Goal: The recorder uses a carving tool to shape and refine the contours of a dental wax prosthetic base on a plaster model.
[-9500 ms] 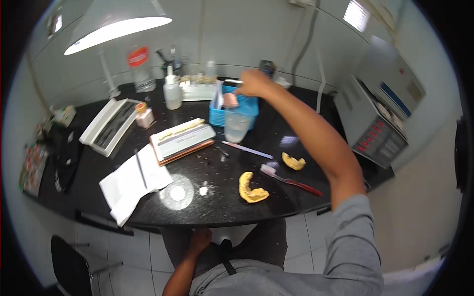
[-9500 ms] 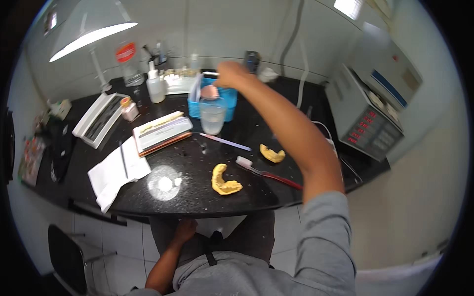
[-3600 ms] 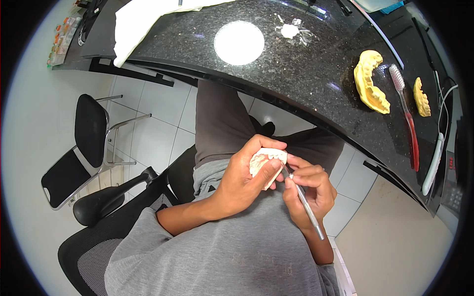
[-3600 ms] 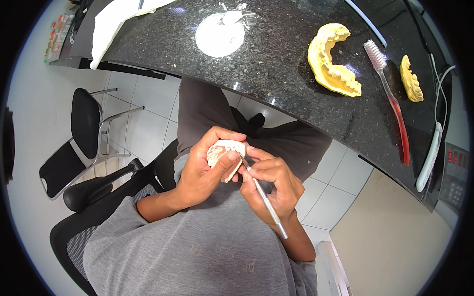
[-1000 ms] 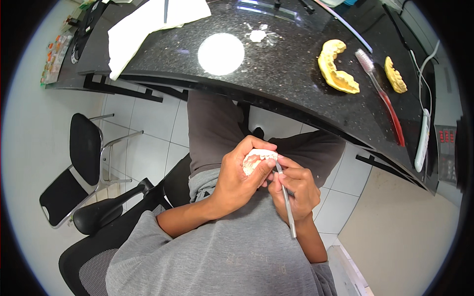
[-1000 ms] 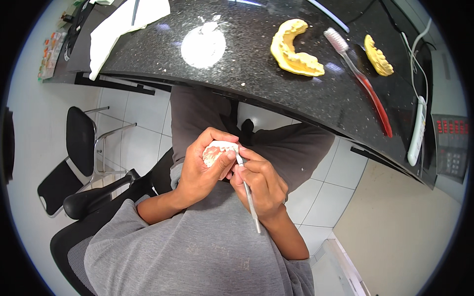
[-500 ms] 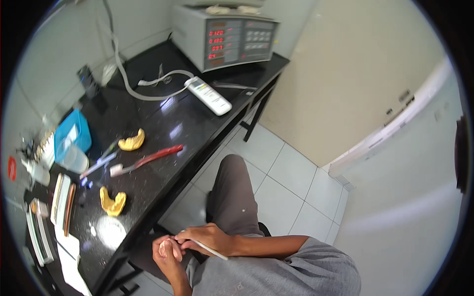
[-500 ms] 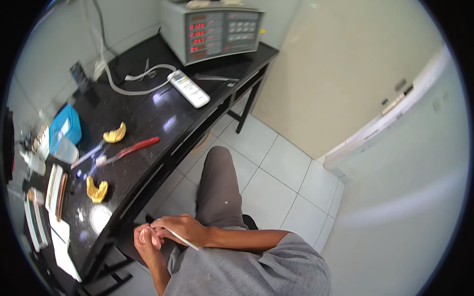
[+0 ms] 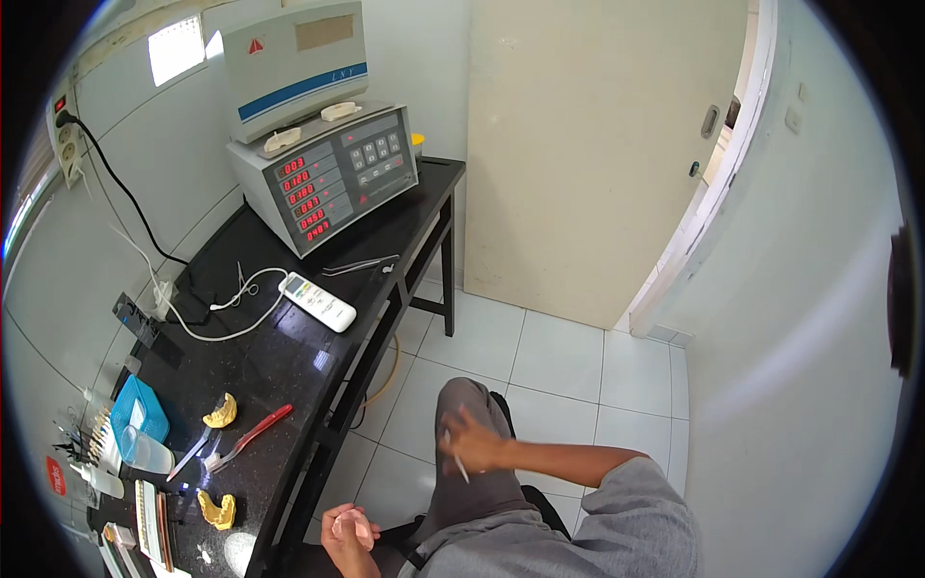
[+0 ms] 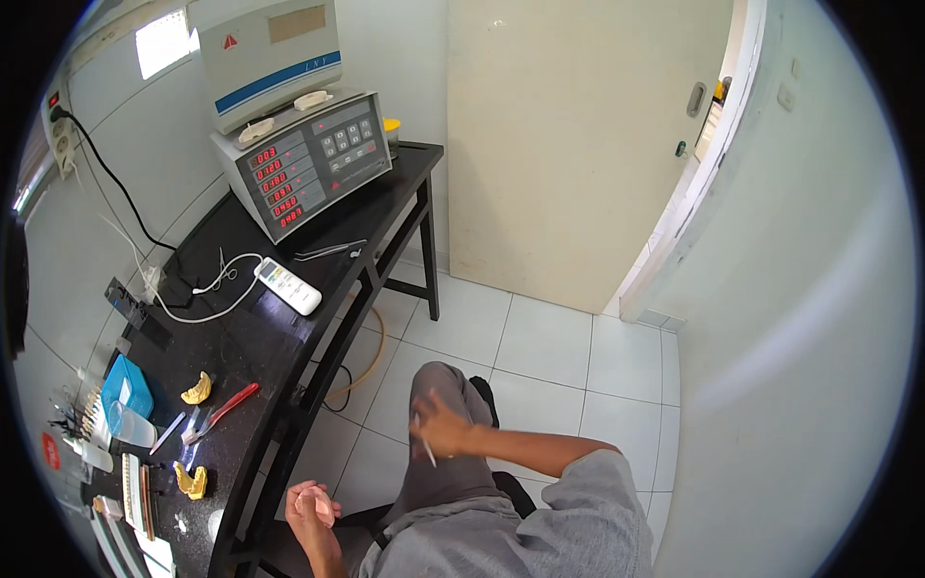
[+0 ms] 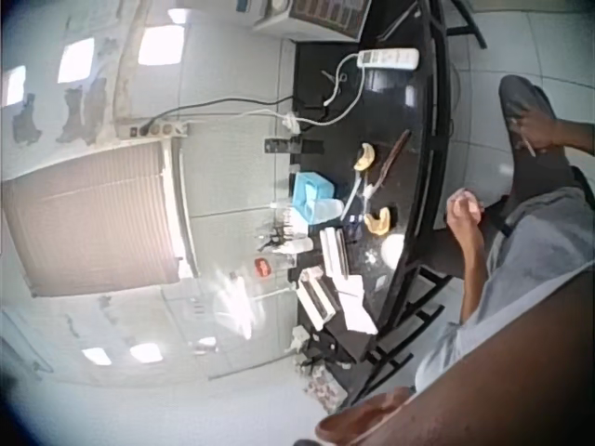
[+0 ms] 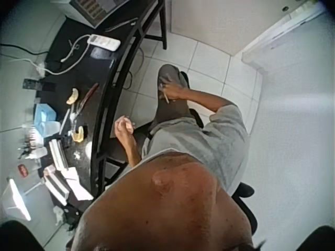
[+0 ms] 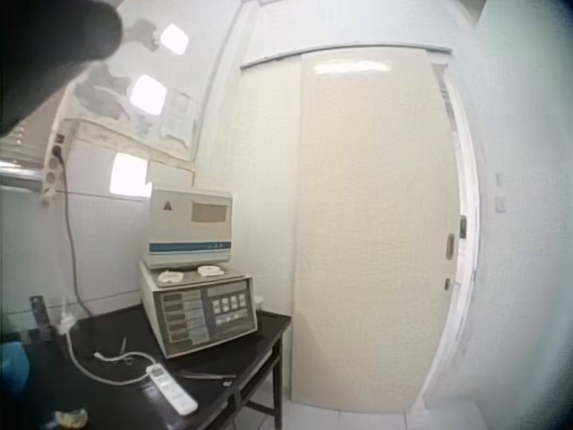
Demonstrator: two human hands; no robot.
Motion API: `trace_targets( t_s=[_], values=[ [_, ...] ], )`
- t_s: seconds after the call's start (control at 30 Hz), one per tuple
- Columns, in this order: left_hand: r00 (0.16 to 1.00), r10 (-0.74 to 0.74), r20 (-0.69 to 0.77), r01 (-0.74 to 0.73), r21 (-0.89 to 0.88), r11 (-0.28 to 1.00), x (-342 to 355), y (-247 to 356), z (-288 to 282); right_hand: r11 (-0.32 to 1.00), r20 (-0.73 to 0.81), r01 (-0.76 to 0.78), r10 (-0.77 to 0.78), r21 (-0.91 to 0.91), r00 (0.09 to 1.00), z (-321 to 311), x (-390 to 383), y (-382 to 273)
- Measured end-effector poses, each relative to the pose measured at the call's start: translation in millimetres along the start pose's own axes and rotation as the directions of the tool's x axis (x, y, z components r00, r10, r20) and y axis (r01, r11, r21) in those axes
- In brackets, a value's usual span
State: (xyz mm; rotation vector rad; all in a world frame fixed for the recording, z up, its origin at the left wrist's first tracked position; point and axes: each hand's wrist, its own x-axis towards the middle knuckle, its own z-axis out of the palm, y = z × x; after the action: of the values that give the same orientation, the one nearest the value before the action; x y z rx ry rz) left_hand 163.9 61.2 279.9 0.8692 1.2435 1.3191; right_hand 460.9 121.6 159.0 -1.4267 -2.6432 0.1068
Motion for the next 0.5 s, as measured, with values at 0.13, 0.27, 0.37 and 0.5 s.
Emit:
trace_targets(
  t_s=[0.13, 0.27, 0.37, 0.5],
  values=[
    [0.996, -0.027, 0.08, 0.027, 0.01, 1.0, 11, -5, 25, 0.885, -0.333, -0.39, 0.459, 0.255, 0.823, -14, 23, 69],
    [0.991, -0.062, 0.117, 0.055, 0.066, 0.996, 14, -13, 49, 0.772, -0.133, -0.511, 0.591, 0.379, 0.795, -16, 21, 84],
    [0.988, -0.079, 0.134, 0.073, 0.047, 0.996, 11, -19, 66, 0.772, 0.02, -0.584, 0.599, 0.251, 0.801, 3, -6, 96],
    [0.988, -0.049, 0.146, 0.05, -0.003, 0.999, 0, -35, 88, 0.809, -0.101, -0.55, 0.577, 0.209, 0.81, 9, -35, 119]
  ],
)
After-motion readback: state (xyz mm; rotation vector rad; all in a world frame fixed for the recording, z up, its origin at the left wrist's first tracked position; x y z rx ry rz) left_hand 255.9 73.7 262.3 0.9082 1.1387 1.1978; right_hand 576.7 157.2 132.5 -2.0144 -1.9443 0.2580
